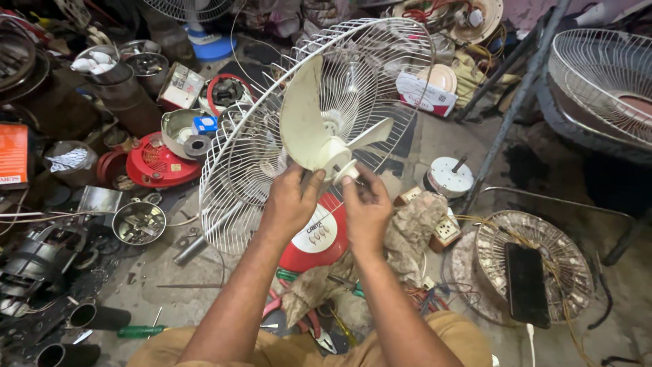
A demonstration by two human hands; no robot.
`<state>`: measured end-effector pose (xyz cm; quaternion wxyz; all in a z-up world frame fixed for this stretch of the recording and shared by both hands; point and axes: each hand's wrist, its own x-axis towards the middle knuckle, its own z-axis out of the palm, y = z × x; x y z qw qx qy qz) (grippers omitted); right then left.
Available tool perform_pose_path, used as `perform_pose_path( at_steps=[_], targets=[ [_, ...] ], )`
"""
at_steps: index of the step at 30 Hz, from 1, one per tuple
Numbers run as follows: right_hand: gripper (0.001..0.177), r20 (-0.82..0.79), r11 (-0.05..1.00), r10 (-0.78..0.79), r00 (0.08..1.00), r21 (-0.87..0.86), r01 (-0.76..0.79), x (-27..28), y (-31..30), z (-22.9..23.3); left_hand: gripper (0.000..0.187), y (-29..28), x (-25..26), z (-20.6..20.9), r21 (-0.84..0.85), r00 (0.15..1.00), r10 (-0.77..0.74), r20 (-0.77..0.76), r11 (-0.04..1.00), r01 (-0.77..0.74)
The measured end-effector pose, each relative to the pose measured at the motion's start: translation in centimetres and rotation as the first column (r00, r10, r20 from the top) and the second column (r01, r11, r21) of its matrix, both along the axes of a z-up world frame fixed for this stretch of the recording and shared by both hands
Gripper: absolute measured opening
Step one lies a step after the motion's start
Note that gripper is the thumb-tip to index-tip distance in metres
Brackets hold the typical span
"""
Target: The person assembles a table fan by placing the blade onto the motor shaft and then tightening the center cap by hand.
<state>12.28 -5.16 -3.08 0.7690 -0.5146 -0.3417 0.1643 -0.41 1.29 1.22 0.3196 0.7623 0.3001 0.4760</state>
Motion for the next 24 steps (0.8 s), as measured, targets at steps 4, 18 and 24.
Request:
perform_pose_path(
  at_steps=[4,18,24],
  targets=[
    [0.037,0.023,0.998,-0.007,1.000,0.056,0.006,-0.7,1.0,0.0,0.033,-0.1,-0.1,0.0,0.004,1.000,0.014,-0.004,1.000,-0.014],
    [0.046,0.123,0.996,0.044,0.991,-0.083,-0.034,-0.8,0.1,1.3,0.028,-0.1,0.1,0.0,0.027,1.000,0.021,0.005,0.999,-0.021],
    [0.038,0.211,0.991,-0.019,0.977,-0.123,0.046,-0.9,-0.4,1.4,0.028,-0.5,0.0,0.3,-0.002,1.000,0.027,-0.008,1.000,-0.027]
  ],
)
